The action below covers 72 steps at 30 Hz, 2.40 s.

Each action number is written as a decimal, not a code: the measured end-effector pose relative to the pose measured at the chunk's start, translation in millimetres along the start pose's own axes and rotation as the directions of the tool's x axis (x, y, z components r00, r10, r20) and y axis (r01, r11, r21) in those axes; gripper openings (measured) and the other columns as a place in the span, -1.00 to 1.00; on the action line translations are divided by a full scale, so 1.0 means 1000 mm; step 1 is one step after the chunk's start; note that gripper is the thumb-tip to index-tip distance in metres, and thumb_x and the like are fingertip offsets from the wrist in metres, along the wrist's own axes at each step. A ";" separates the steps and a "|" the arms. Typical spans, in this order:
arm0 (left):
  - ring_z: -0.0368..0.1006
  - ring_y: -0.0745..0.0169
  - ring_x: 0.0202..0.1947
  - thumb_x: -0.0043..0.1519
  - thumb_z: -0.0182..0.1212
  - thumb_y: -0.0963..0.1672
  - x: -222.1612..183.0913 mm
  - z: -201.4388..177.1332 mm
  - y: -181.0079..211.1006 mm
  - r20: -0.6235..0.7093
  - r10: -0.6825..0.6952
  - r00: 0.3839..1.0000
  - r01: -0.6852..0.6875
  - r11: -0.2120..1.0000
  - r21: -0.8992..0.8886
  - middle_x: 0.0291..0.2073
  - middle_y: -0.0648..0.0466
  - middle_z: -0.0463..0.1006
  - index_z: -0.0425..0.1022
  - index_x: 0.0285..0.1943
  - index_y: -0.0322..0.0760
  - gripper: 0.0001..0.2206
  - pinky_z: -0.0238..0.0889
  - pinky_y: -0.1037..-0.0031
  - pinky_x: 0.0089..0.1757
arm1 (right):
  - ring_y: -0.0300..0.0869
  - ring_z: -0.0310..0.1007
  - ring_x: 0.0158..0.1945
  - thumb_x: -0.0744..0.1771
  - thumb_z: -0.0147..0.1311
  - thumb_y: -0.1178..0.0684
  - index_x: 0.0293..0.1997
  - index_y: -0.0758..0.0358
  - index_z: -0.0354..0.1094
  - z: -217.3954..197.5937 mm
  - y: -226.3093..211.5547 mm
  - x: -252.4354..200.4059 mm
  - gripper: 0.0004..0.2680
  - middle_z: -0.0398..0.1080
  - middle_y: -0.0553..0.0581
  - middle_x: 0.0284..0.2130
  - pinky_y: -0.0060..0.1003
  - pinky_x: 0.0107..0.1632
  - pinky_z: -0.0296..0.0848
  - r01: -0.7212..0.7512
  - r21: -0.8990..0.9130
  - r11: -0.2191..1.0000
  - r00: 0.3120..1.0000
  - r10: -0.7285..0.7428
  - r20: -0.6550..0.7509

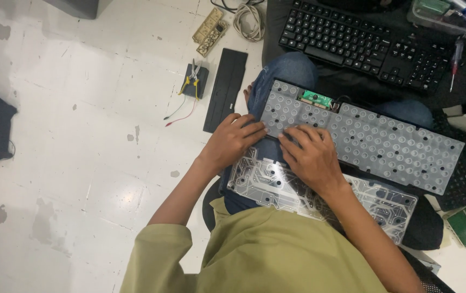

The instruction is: Assembling the internal components of a computer keyboard and screwing on the back cover.

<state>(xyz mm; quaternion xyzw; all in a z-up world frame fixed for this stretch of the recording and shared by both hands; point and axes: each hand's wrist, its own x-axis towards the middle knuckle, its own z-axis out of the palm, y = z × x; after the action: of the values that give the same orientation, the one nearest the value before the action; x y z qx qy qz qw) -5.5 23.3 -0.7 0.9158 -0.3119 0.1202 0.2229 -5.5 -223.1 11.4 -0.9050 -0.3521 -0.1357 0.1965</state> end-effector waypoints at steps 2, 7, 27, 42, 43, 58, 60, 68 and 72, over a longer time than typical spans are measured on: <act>0.45 0.13 0.10 0.26 0.24 -0.20 -0.006 0.002 -0.006 0.046 0.046 0.998 -0.049 0.997 0.054 -0.01 0.13 0.64 0.62 0.10 -0.09 -0.75 0.29 0.25 0.07 | -0.02 0.50 0.04 0.30 0.28 0.10 -0.04 0.06 0.56 -0.001 -0.002 0.000 -0.84 0.49 0.04 -0.07 -0.05 0.01 0.41 0.016 -0.020 1.000 1.000 -0.016 -0.021; 0.45 0.09 0.12 0.28 0.21 -0.19 -0.018 0.010 -0.013 0.009 0.069 0.998 -0.070 0.996 0.048 0.01 0.09 0.64 0.58 0.15 -0.15 -0.74 0.31 0.23 0.07 | 0.00 0.51 0.07 0.31 0.26 0.12 0.02 0.10 0.53 -0.002 0.000 -0.004 -0.81 0.48 0.07 -0.03 -0.07 0.03 0.45 0.004 0.040 0.999 0.999 -0.002 -0.051; -0.10 -0.03 0.56 0.42 -0.14 0.10 0.047 0.035 0.044 0.365 0.056 0.929 -0.113 0.984 0.139 0.57 -0.09 0.02 0.05 0.59 -0.26 -0.38 -0.26 0.05 0.43 | 0.17 -0.10 0.55 0.39 -0.11 -0.36 0.53 0.22 0.01 -0.009 0.013 -0.046 -0.41 -0.06 0.33 0.51 0.32 0.48 -0.26 -0.331 -0.063 0.942 0.915 0.336 0.224; -0.23 0.09 0.58 0.39 -0.37 0.21 0.049 0.036 0.044 0.554 -0.101 0.827 -0.063 0.961 0.269 0.61 0.11 -0.12 -0.07 0.62 -0.07 -0.33 -0.43 0.12 0.45 | 0.15 -0.22 0.58 0.47 -0.25 -0.23 0.57 0.24 -0.06 -0.053 0.057 -0.112 -0.51 -0.13 0.30 0.54 0.20 0.51 -0.40 -0.759 -0.140 0.636 0.640 0.768 0.021; -0.25 0.10 0.58 0.39 -0.39 0.22 0.049 0.037 0.044 0.557 -0.107 0.824 -0.060 0.960 0.273 0.61 0.12 -0.13 -0.07 0.62 -0.06 -0.33 -0.46 0.13 0.46 | 0.14 -0.20 0.57 0.47 -0.26 -0.25 0.57 0.26 -0.05 -0.055 0.056 -0.111 -0.50 -0.11 0.31 0.53 0.22 0.50 -0.42 -0.765 -0.155 0.626 0.631 0.776 0.021; -0.30 0.14 0.59 0.39 -0.45 0.23 0.048 0.037 0.046 0.567 -0.139 0.812 -0.049 0.952 0.303 0.62 0.16 -0.16 -0.10 0.62 -0.01 -0.33 -0.52 0.14 0.45 | 0.17 -0.23 0.58 0.44 -0.34 -0.37 0.58 0.18 -0.07 -0.056 0.057 -0.118 -0.44 -0.12 0.24 0.55 0.43 0.44 -0.59 -0.750 -0.257 0.609 0.627 0.779 0.014; -0.30 0.14 0.59 0.38 -0.45 0.23 0.050 0.037 0.046 0.569 -0.141 0.810 -0.048 0.951 0.305 0.61 0.16 -0.16 -0.10 0.62 -0.01 -0.33 -0.52 0.14 0.45 | 0.18 -0.21 0.58 0.44 -0.33 -0.37 0.58 0.17 -0.07 -0.057 0.058 -0.117 -0.44 -0.11 0.24 0.54 0.45 0.44 -0.56 -0.749 -0.259 0.610 0.628 0.778 0.014; -0.25 0.13 0.58 0.37 -0.34 0.23 0.053 0.034 0.050 0.555 -0.143 0.819 -0.026 0.958 0.285 0.60 0.12 -0.09 -0.05 0.62 -0.04 -0.32 -0.49 0.13 0.45 | 0.18 -0.20 0.57 0.42 -0.40 -0.45 0.57 0.18 -0.09 -0.059 0.058 -0.117 -0.39 -0.12 0.26 0.54 0.41 0.47 -0.52 -0.748 -0.255 0.612 0.619 0.783 0.063; -0.27 0.10 0.58 0.37 -0.31 0.23 0.045 0.035 0.046 0.532 -0.140 0.835 -0.019 0.959 0.282 0.61 0.11 -0.13 -0.07 0.62 -0.03 -0.32 -0.47 0.11 0.44 | 0.25 -0.21 0.56 0.42 -0.39 -0.42 0.57 0.18 -0.09 -0.075 0.061 -0.117 -0.41 -0.14 0.27 0.54 0.50 0.43 -0.51 -0.748 -0.194 0.635 0.630 0.771 0.097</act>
<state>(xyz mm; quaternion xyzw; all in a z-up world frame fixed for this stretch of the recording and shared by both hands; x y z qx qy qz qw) 3.5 -50.0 0.1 0.9431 -0.3133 -0.1112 -0.0012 -54.7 -366.2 16.8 -0.9880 0.0572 0.0142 0.1427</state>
